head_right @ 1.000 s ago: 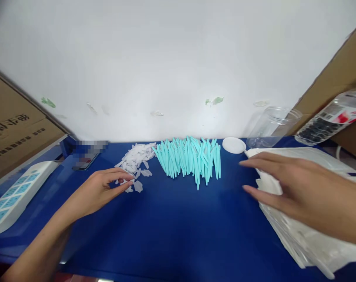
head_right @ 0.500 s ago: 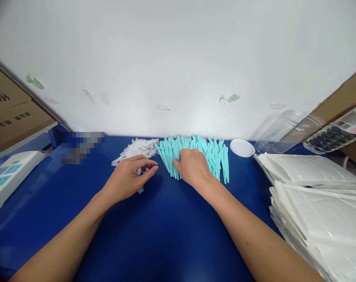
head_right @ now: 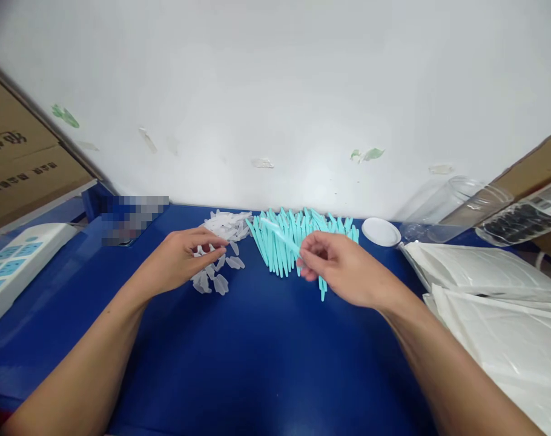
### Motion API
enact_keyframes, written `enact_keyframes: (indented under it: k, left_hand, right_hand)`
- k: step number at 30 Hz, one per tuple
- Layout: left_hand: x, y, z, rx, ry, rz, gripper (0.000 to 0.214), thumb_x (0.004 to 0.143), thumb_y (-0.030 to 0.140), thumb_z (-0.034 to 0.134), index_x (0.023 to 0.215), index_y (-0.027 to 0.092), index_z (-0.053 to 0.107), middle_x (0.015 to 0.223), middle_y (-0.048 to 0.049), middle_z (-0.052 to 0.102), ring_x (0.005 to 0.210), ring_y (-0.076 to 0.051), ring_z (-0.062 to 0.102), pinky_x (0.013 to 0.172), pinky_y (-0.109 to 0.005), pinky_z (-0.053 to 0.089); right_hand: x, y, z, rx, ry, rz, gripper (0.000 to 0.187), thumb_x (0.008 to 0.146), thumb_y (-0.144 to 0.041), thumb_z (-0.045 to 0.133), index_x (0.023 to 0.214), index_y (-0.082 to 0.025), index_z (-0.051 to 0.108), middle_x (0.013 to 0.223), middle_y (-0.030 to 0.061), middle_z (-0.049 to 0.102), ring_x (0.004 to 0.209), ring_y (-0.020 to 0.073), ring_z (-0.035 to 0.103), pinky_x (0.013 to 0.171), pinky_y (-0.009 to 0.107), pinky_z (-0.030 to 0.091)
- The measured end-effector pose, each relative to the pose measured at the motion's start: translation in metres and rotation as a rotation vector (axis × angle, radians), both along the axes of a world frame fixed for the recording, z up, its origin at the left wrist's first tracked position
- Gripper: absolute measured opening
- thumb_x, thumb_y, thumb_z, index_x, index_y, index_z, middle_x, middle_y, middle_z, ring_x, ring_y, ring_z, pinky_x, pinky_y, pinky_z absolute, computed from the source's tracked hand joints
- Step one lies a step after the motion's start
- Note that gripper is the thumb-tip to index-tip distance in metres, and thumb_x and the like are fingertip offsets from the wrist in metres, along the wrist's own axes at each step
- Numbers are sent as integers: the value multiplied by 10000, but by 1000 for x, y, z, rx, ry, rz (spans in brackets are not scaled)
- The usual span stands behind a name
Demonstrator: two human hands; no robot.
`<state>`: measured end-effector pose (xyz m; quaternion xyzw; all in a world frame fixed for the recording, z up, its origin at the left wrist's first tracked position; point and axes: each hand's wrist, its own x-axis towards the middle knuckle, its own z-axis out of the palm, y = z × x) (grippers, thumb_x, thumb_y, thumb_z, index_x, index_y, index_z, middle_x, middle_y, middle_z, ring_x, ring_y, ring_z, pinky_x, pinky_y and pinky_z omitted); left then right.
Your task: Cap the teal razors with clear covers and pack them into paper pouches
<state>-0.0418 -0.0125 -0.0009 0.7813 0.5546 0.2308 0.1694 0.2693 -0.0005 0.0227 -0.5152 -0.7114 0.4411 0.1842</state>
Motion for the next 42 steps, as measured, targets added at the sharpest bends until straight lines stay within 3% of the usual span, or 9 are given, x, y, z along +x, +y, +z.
enact_keyframes:
  k: [2, 5, 10, 20, 24, 29, 35, 42]
  left_hand:
    - [-1, 0, -4, -61, 93, -79, 272, 991, 394, 556, 1109, 312, 787, 1053, -21, 717, 765, -162, 667, 659, -281, 490]
    - [-1, 2, -11, -27, 214, -126, 266, 983, 389, 563, 1092, 326, 797, 1039, -34, 700, 871, -206, 690, 729, -310, 510]
    - [2, 5, -18, -16, 298, -125, 257, 971, 405, 578, 1038, 298, 802, 1015, -67, 687, 964, -270, 686, 733, -351, 526]
    - [12, 1, -15, 14, 281, -285, 298, 1042, 349, 471, 1061, 238, 747, 1018, -81, 651, 1004, -256, 631, 850, -382, 515]
    - [25, -8, -7, -25, 137, -274, 284, 1057, 351, 443, 1103, 240, 701, 1098, -74, 671, 974, -225, 642, 840, -351, 515]
    - [40, -19, -4, -243, -109, -170, 248, 1035, 408, 500, 1057, 261, 698, 823, -2, 702, 682, -151, 618, 566, -253, 470]
    - [41, -15, -10, -280, -391, -87, 187, 930, 394, 687, 1002, 261, 797, 980, -38, 747, 774, -167, 669, 606, -262, 539]
    - [43, -15, -15, -337, -432, -100, 125, 903, 336, 733, 989, 317, 822, 1027, -19, 745, 808, -158, 684, 621, -244, 544]
  right_hand:
    - [11, -16, -3, -210, 154, 109, 256, 943, -452, 572, 955, -198, 607, 822, 24, 642, 717, 150, 591, 677, 285, 477]
    - [17, -35, -19, -317, 97, 178, 318, 991, -479, 512, 1150, -229, 628, 765, -14, 531, 667, 128, 486, 620, 257, 412]
    - [5, -48, -41, -290, 35, 146, 360, 1011, -535, 444, 1133, -270, 656, 773, -23, 504, 611, 120, 355, 563, 263, 308]
    - [3, -50, -54, -160, 116, 45, 363, 970, -561, 512, 1005, -251, 697, 734, -24, 529, 571, 110, 314, 520, 263, 263]
    - [12, -47, -56, -103, 132, -27, 355, 954, -541, 543, 985, -229, 709, 747, -10, 561, 566, 107, 321, 501, 262, 265]
    - [18, -45, -52, -91, 166, -110, 360, 930, -553, 578, 979, -223, 714, 738, -13, 568, 550, 98, 325, 489, 256, 265]
    - [19, -46, -54, -110, 190, -133, 342, 918, -550, 606, 974, -234, 723, 770, -6, 589, 557, 98, 337, 487, 254, 271]
    - [20, -42, -58, -128, 228, -168, 331, 900, -544, 637, 973, -230, 713, 785, -6, 598, 572, 106, 373, 505, 258, 286]
